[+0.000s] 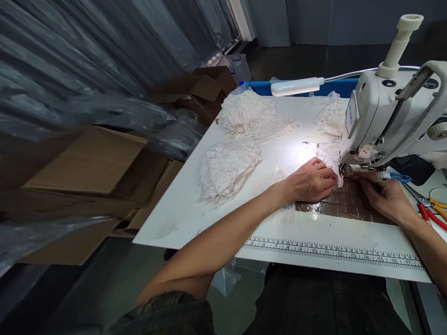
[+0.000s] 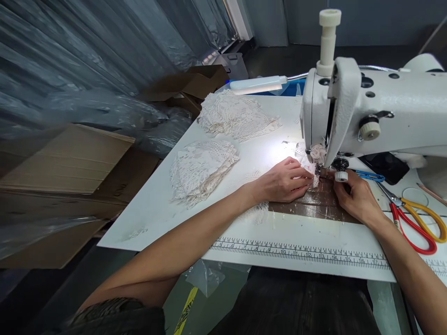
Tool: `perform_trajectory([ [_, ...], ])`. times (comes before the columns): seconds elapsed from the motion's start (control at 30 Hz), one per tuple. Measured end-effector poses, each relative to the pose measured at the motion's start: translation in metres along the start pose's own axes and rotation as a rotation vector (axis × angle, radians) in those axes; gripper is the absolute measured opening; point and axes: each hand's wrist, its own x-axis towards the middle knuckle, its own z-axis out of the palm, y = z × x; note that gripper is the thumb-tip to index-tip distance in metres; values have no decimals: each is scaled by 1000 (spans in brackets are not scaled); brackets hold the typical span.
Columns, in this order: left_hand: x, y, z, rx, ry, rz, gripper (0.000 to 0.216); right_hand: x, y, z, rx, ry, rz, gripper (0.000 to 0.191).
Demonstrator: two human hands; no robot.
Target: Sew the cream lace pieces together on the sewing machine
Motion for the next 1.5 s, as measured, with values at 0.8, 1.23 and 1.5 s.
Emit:
perform_trajectory([
  [0.8,-1,1,4,-8,26,-5,28,-6,10,9,-79,-48,-112,35],
  [1.23,-1,1,6,62,30,21,23,-8,5,13,-447,-9,-428,37],
  [1.5,0,2,1,55,27,44,32,-10,5,17,-458,32,-451,35],
])
